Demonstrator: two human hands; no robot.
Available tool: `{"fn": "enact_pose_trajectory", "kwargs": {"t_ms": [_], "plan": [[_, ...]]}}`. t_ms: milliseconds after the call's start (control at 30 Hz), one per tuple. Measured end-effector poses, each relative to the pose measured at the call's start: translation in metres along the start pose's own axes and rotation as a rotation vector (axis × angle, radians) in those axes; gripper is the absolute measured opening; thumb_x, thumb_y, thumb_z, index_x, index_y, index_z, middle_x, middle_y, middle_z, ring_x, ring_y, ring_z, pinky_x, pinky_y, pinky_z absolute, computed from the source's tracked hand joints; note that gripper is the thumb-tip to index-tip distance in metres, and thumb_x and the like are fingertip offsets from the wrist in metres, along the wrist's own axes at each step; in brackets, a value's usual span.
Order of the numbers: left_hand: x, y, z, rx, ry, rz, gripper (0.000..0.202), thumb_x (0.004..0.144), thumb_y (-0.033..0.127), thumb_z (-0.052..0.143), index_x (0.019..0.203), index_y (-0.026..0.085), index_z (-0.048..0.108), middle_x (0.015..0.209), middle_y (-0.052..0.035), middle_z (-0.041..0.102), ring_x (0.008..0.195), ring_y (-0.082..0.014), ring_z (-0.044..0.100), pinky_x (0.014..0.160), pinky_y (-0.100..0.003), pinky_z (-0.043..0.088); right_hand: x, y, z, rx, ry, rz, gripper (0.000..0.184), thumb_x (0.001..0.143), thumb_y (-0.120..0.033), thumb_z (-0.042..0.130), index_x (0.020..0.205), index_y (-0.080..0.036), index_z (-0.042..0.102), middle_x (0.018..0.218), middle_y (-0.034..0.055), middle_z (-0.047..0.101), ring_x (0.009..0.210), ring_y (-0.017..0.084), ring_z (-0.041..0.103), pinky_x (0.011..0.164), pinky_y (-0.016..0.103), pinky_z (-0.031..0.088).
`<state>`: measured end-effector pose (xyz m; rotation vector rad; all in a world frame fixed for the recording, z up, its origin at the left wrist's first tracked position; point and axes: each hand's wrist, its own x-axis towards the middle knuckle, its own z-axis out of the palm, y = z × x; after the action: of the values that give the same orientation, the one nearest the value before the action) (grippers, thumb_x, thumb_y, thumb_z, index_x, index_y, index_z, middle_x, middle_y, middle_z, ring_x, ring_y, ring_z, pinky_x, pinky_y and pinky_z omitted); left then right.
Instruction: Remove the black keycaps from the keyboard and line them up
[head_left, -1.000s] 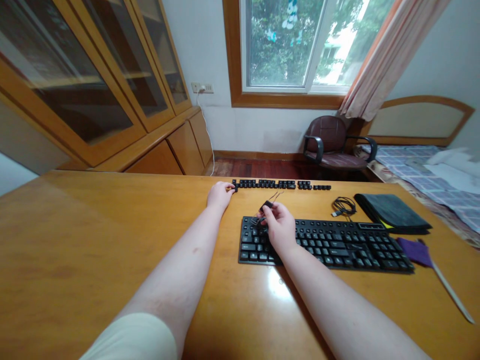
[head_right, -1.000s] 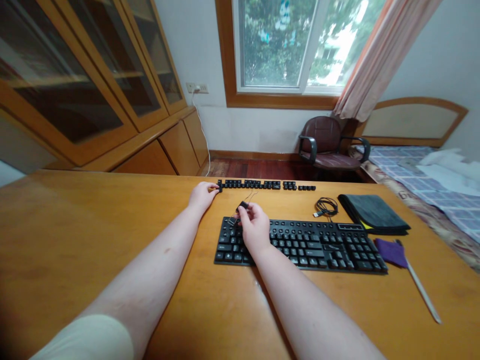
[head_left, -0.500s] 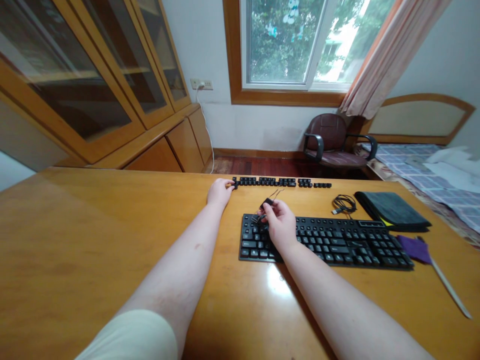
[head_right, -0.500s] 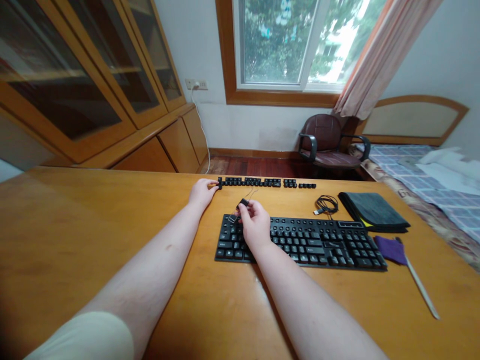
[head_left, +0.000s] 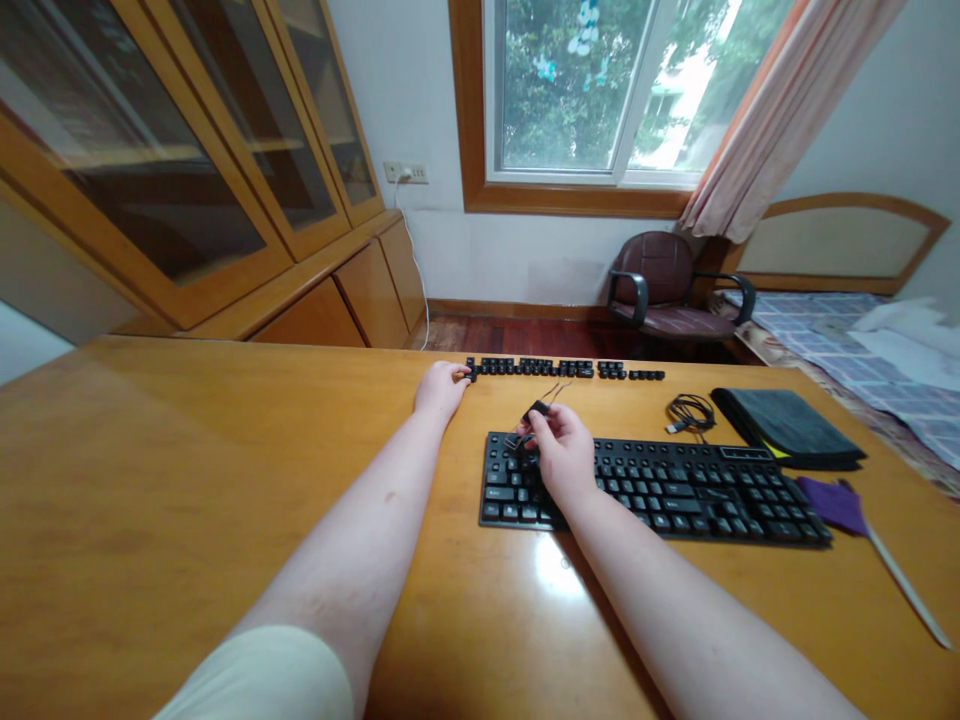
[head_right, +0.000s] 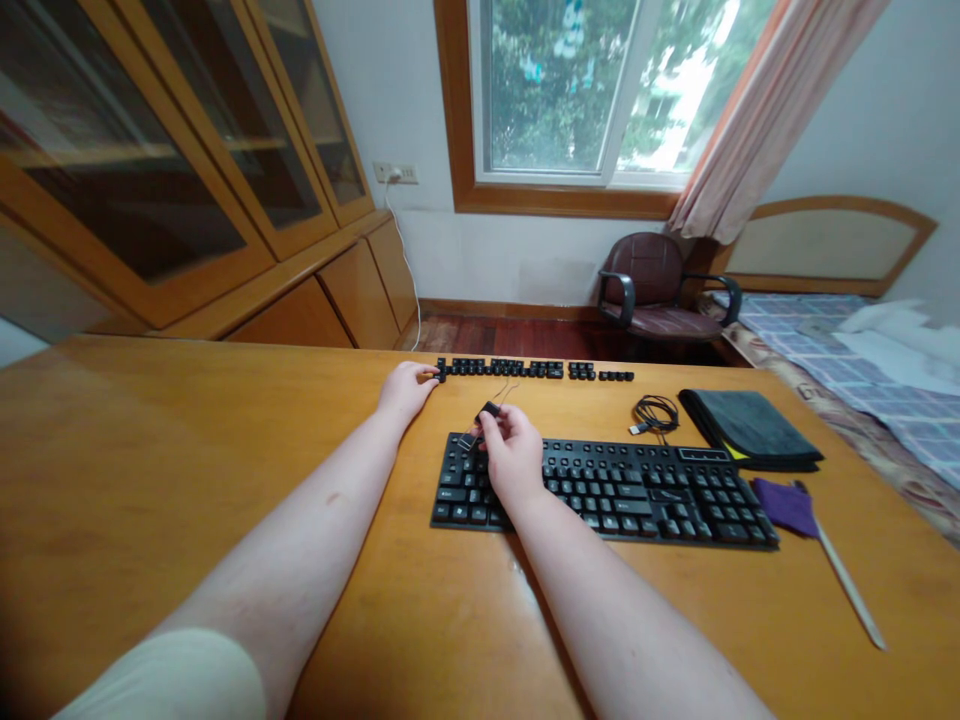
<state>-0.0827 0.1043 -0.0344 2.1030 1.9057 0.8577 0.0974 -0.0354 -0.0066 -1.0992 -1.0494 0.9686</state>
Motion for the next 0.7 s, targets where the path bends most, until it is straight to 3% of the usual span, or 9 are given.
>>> {"fn": "enact_pose_trajectory", "kwargs": {"t_ms": [700], "plan": [[-0.0009,0.0011,-0.0010,-0.006,-0.020,-0.034,0.022,0.072,0.027,0.063,0.094,0.024,0.069,0.098,-0.0039,0.062,0.094,-0.0196,0.058,0.086,-0.029,0.044,0.0003,0.0002,0.0001,0.006,-0.002,-0.003,0.023,0.078,-0.040,0.057,0.084,-0.017,0.055,0.071,0.0023,0.064,0.065,0.015,0.063,0.050,0.024,0.048]]}}
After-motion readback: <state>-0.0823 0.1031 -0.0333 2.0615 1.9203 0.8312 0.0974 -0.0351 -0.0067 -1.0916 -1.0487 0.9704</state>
